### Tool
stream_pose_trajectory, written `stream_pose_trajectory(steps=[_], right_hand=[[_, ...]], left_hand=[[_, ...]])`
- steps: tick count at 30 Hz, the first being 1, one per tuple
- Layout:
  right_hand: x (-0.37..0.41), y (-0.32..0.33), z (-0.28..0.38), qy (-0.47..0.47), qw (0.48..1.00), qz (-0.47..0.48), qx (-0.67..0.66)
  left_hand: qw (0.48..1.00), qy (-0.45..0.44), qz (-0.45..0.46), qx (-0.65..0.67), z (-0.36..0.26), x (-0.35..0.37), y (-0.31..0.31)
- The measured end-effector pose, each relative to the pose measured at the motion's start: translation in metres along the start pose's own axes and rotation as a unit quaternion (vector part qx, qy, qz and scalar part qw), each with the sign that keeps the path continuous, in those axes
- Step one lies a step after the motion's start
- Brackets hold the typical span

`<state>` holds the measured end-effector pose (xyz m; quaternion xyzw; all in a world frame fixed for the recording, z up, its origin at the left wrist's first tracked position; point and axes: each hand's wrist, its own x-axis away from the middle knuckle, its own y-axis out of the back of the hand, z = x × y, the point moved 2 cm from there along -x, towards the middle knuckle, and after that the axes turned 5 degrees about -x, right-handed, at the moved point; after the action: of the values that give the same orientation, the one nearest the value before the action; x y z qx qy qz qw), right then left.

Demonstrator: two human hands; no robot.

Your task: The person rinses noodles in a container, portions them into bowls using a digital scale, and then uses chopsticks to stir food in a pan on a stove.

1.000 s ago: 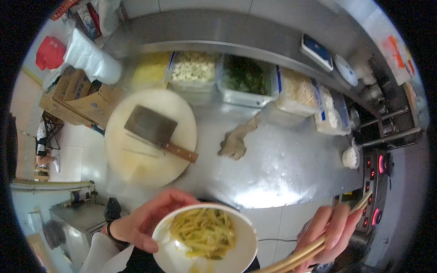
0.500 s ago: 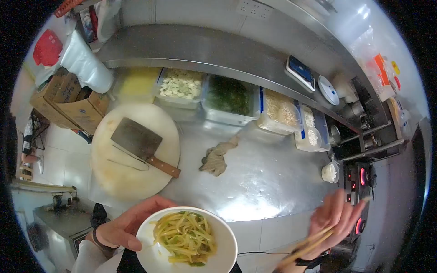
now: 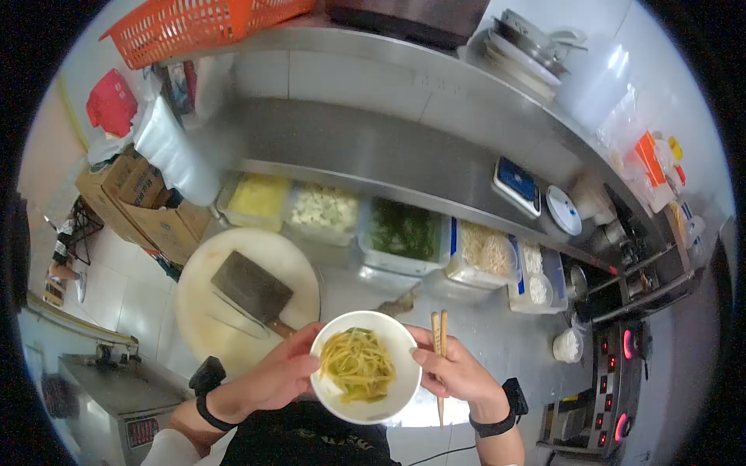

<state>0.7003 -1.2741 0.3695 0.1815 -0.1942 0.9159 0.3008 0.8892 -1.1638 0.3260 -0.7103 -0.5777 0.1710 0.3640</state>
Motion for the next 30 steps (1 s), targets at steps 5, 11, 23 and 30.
stream_pose_trajectory(steps=[5, 11, 23, 30], right_hand=[[-0.048, 0.039, 0.036, 0.023, 0.996, -0.085, 0.022], [-0.157, 0.183, 0.079, 0.166, 0.966, -0.189, 0.061], [-0.228, 0.316, 0.134, 0.207, 0.790, -0.490, 0.303], [-0.166, 0.213, 0.182, 0.501, 0.445, -0.433, 0.603]], left_hand=[[0.996, -0.087, 0.020, 0.002, -0.007, -0.036, 0.008], [0.967, 0.005, -0.005, -0.256, 0.037, -0.008, 0.062], [0.960, 0.070, -0.152, -0.225, 0.131, 0.042, 0.100], [0.901, 0.071, -0.135, -0.405, 0.155, 0.050, 0.115]])
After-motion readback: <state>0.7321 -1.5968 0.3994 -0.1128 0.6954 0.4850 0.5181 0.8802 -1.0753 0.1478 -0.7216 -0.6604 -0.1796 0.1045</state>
